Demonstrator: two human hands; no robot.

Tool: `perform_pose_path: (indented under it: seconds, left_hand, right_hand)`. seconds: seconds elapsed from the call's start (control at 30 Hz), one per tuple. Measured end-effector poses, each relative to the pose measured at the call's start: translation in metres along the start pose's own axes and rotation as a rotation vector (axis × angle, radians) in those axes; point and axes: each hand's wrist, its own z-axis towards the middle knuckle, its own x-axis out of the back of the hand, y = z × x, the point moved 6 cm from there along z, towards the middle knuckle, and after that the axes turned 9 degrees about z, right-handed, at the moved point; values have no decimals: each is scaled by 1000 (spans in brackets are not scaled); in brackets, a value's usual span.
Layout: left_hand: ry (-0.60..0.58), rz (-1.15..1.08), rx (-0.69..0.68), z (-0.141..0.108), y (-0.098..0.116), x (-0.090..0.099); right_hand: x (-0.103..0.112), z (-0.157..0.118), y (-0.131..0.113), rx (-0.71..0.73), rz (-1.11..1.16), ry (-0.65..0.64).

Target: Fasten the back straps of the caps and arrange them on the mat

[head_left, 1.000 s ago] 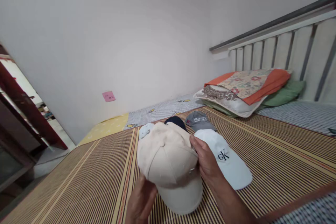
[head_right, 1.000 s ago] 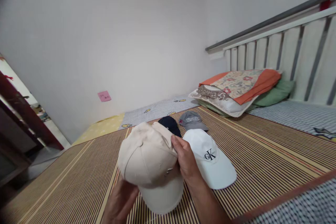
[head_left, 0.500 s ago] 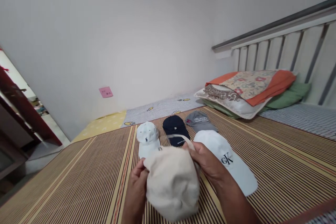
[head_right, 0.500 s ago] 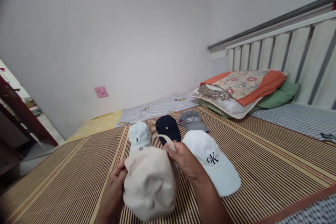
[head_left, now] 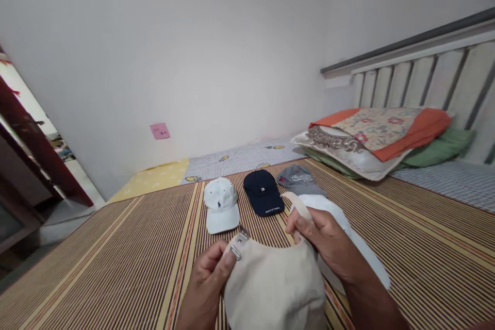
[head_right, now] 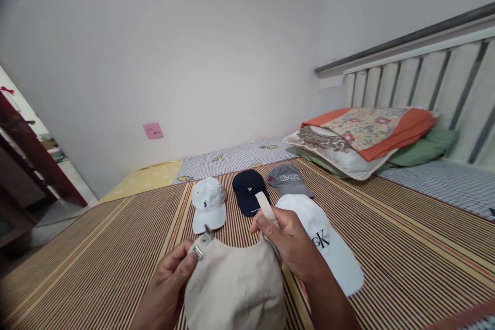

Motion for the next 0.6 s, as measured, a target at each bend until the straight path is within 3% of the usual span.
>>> perform_pose_path:
  seconds: [0.07, 0.3, 0.43, 0.6]
  left_hand:
    - [20, -24, -18, 1, 4, -1]
    - [-58, 228, -57, -13, 21, -8]
    - [-96, 135, -46, -18, 24, -15]
    - [-59, -49, 37, -16, 22, -23]
  right_hand:
    - [-3, -3, -3, -12, 50, -26]
    - [-22, -9, -20, -81, 208, -170]
    - [-19, -9, -25, -34, 269, -161]
    - [-10, -11, -23, -6, 484, -62]
